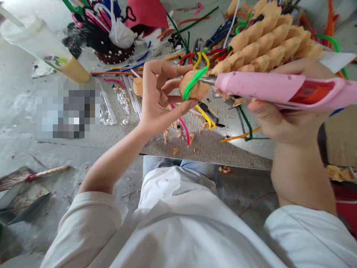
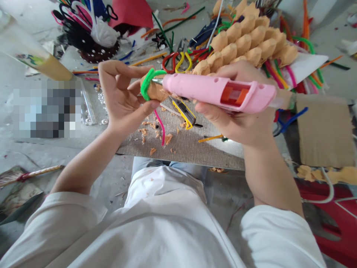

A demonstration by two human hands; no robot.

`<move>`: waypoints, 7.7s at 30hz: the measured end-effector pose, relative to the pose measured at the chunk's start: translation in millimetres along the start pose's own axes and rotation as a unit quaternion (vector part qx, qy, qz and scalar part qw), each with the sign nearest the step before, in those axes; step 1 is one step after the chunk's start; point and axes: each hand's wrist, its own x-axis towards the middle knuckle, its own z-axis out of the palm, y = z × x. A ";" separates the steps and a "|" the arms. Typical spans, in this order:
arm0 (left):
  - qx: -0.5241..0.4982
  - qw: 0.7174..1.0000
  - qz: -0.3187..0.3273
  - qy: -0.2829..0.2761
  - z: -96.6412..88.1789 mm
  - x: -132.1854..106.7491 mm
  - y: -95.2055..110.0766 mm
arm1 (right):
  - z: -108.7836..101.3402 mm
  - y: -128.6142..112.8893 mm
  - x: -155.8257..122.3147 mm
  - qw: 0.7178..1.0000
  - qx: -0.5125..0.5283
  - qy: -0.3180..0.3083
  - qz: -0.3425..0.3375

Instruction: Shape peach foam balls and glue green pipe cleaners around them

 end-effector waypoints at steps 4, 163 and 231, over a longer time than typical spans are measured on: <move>0.015 1.000 0.009 -0.004 0.3 0.5 -4.5 | 0.2 -1.6 0.2 1.000 0.007 -0.003 0.001; 0.232 0.961 0.150 0.015 -4.5 9.2 28.2 | 92.7 -34.1 12.5 0.775 0.575 -0.030 0.260; 0.236 0.968 -0.047 -0.067 -24.7 22.1 2.7 | 83.1 7.0 13.9 0.952 0.238 -0.091 0.167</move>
